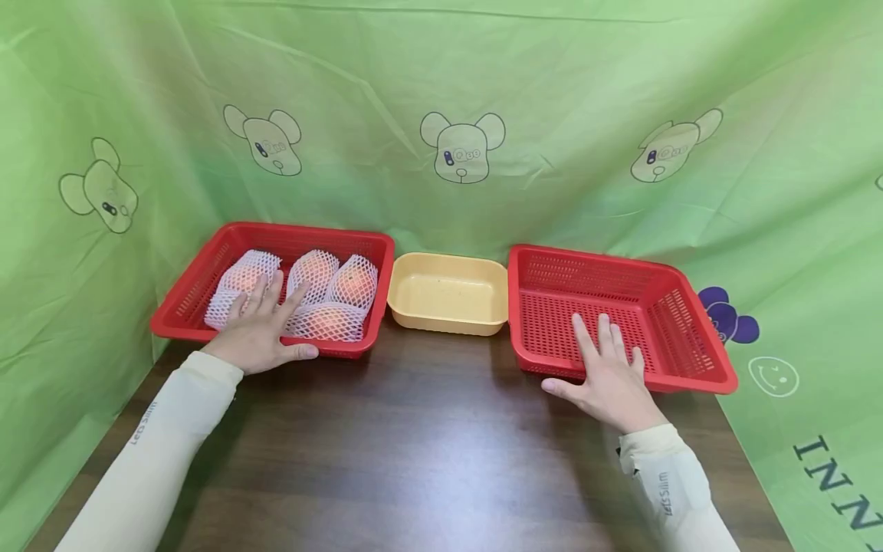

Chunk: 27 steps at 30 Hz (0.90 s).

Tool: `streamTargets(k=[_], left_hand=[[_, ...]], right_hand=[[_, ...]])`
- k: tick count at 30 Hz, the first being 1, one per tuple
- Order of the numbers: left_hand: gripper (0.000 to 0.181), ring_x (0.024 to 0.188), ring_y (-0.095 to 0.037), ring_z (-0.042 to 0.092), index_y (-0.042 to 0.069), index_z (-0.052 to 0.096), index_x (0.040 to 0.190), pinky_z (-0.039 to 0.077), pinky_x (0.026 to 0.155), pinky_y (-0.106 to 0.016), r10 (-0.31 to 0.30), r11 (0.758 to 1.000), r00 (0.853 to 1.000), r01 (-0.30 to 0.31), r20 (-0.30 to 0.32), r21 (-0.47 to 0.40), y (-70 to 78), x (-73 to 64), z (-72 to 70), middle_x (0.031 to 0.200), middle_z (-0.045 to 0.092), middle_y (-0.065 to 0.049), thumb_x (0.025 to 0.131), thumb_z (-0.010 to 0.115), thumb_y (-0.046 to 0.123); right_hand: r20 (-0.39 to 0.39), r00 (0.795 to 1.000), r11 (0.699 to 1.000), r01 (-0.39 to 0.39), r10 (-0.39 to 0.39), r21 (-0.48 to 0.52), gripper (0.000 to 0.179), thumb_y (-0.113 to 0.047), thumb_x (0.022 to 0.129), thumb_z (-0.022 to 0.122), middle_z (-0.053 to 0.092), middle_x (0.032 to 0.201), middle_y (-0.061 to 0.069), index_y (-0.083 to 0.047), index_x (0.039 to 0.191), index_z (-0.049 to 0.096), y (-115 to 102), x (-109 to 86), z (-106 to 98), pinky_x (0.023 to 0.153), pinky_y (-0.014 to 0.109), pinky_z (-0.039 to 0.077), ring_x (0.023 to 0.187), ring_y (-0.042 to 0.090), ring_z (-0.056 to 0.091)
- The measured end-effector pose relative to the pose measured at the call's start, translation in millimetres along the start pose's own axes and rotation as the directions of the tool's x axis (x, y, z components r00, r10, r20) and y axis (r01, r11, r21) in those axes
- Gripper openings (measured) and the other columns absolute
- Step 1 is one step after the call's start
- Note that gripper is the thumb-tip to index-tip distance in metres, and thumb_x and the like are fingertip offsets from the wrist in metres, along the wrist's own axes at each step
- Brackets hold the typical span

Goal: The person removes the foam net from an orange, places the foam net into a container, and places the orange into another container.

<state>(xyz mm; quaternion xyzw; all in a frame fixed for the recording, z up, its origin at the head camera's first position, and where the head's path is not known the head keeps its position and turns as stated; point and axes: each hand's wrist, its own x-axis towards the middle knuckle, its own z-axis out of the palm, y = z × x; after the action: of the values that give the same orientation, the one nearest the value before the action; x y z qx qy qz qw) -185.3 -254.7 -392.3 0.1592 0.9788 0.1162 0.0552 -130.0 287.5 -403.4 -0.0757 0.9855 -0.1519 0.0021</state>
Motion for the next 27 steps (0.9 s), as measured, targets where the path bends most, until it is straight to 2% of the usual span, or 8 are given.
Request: streamTargets(k=[4, 9, 16, 21, 24, 27], left_hand=[[0.115, 0.148, -0.051, -0.009, 0.016, 0.004, 0.164, -0.001, 0.111, -0.072, -0.006, 1.000, 1.000, 0.006, 0.001, 0.013, -4.1, 1.7, -8.0, 0.163, -0.004, -0.031, 0.083, 0.065, 0.071], [0.111, 0.147, -0.052, -0.008, 0.015, 0.005, 0.164, 0.001, 0.111, -0.072, -0.050, 0.998, 0.999, 0.050, -0.002, 0.028, -13.3, 6.0, -15.1, 0.163, -0.003, -0.032, 0.085, 0.062, 0.071], [0.114, 0.146, -0.053, -0.013, 0.014, 0.004, 0.163, -0.001, 0.111, -0.072, -0.111, 0.994, 0.993, 0.110, 0.029, 0.027, -38.2, 13.8, -19.7, 0.162, -0.009, -0.032, 0.085, 0.056, 0.077], [0.118, 0.145, -0.056, -0.009, 0.015, 0.004, 0.163, -0.001, 0.109, -0.073, -0.155, 0.988, 0.986, 0.154, 0.065, 0.032, -57.1, 21.0, -21.3, 0.161, -0.009, -0.034, 0.081, 0.054, 0.082], [0.118, 0.144, -0.058, -0.002, 0.009, 0.009, 0.162, 0.000, 0.109, -0.074, -0.182, 0.983, 0.980, 0.181, 0.081, 0.027, -63.5, 22.7, -23.6, 0.159, -0.003, -0.039, 0.081, 0.061, 0.077], [0.113, 0.142, -0.059, 0.009, 0.000, 0.016, 0.158, 0.006, 0.108, -0.074, -0.193, 0.981, 0.977, 0.191, 0.095, 0.031, -66.3, 22.2, -25.8, 0.155, 0.011, -0.043, 0.084, 0.069, 0.065]], right_hand=[[0.013, 1.000, 1.000, 0.026, -0.026, 0.010, 0.120, -0.075, 0.080, 0.067, -0.013, 0.164, 0.025, -0.019, 0.164, 0.001, -17, 5.5, 5, 0.105, 0.079, -0.002, 0.148, 0.052, -0.004], [0.005, 0.997, 0.997, 0.078, -0.078, 0.002, 0.120, -0.077, 0.078, 0.067, -0.008, 0.166, 0.023, -0.019, 0.164, 0.007, -42, 17.9, 9, 0.108, 0.076, 0.002, 0.149, 0.050, 0.001], [0.006, 0.982, 0.982, 0.187, -0.187, 0.003, 0.120, -0.082, 0.076, 0.064, -0.004, 0.165, 0.025, -0.019, 0.164, 0.011, -88, 39.2, 19, 0.111, 0.073, 0.001, 0.150, 0.047, 0.003], [0.034, 0.962, 0.962, 0.272, -0.271, -0.031, 0.118, -0.084, 0.076, 0.061, 0.000, 0.166, 0.024, -0.022, 0.164, 0.011, -127, 53.9, 33, 0.113, 0.071, 0.006, 0.151, 0.042, 0.000], [0.047, 0.948, 0.948, 0.317, -0.315, -0.029, 0.117, -0.083, 0.076, 0.062, 0.001, 0.166, 0.022, -0.023, 0.164, 0.012, -150, 62.3, 44, 0.114, 0.069, 0.007, 0.152, 0.041, 0.001], [0.064, 0.941, 0.943, 0.332, -0.331, -0.001, 0.117, -0.080, 0.076, 0.064, 0.001, 0.167, 0.020, -0.024, 0.164, 0.012, -173, 70.1, 53, 0.115, 0.066, 0.006, 0.152, 0.041, 0.004]])
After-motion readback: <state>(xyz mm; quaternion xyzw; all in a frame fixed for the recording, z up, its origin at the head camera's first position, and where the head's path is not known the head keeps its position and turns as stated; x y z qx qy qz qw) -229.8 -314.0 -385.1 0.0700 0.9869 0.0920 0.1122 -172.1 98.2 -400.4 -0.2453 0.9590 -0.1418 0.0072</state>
